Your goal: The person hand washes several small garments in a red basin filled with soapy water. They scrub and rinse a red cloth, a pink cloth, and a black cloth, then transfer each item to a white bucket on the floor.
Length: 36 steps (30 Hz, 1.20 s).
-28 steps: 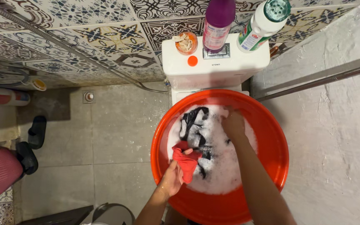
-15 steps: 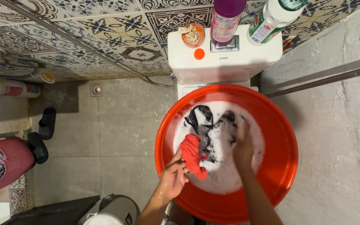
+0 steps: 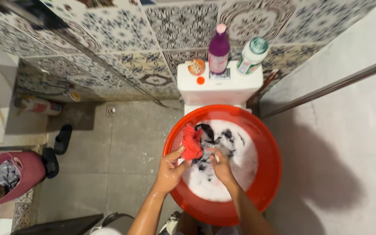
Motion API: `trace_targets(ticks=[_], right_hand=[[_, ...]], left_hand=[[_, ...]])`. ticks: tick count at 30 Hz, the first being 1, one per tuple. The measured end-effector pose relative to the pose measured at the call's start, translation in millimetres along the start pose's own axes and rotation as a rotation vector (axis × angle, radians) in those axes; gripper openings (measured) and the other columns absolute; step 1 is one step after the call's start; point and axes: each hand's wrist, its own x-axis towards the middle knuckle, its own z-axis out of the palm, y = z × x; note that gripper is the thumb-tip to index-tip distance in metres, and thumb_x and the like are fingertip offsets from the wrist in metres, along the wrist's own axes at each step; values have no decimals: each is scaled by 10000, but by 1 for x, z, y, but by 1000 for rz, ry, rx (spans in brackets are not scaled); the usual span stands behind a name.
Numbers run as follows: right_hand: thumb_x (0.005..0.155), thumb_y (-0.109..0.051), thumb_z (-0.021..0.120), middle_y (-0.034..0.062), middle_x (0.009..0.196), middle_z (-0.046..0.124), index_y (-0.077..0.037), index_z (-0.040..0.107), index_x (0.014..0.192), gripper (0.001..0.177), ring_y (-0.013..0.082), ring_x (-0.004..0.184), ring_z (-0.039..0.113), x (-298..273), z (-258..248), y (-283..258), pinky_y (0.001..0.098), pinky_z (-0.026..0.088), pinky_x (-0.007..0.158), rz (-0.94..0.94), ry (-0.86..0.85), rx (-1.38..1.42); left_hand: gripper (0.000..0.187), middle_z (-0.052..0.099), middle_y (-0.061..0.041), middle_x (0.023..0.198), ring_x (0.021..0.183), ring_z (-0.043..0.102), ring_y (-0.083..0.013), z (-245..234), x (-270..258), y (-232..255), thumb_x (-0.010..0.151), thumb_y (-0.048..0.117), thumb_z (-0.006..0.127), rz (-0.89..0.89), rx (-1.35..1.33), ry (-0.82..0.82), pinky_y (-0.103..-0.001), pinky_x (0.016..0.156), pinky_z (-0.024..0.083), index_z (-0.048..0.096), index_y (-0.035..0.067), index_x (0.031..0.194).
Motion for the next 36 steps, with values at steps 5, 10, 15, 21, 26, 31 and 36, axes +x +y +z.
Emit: trace_targets(ticks=[5,10,15,21,26,31,36], right_hand=[[955,-8,570,67,1190,618,-42,549,1345,392,173,999,548,-34,-26,-138,297,435,838,-702,5,-31],[977,-41,628,25,911,664,-55,693,1146,182,121,764,611,-50,-59,-159,287,510,657,-516,-116,-120],[1010,-189,625,7,734,587,-112,625,1022,78,98,571,555,-75,-128,-200,269,462,528,-264,-90,246],[1038,-127,654,-45,855,588,-99,605,1009,64,41,713,514,-111,-169,-241,223,447,636,-487,-31,301],[982,-84,643,-25,841,612,-115,626,999,40,68,680,520,-113,-127,-248,241,450,628,-453,12,719],[971,-159,650,66,1000,696,-99,674,1004,73,192,919,635,-134,-64,-258,358,511,825,-963,330,-368],[1053,-259,513,109,1267,718,-72,680,1052,251,251,1205,658,-99,-84,-242,370,496,1124,-766,519,-422]], left_hand=[[825,587,-73,1323,1078,477,-164,22,-9,66,876,-33,775,-155,29,-76,-301,980,440,376,-4,1598],[905,535,-71,1475,1285,529,-152,37,-12,144,838,55,773,51,139,-245,-319,1097,427,265,15,1586],[792,595,-65,1303,1115,582,-156,12,-33,188,844,86,804,-2,440,-83,-329,1003,489,448,56,1550],[678,724,-99,1089,1164,624,-177,-8,-43,164,919,84,809,167,37,21,-368,1127,459,582,84,1558],[756,625,8,1419,1336,555,-232,75,-18,104,854,329,665,100,-967,186,-502,1133,387,351,241,1536],[643,522,-192,1456,1308,536,-358,171,23,31,956,468,597,-234,-1373,-49,-531,1133,378,486,68,1447],[574,557,-101,1450,1318,550,-217,184,21,43,951,150,598,-173,-858,-150,-391,1188,404,488,103,1512]])
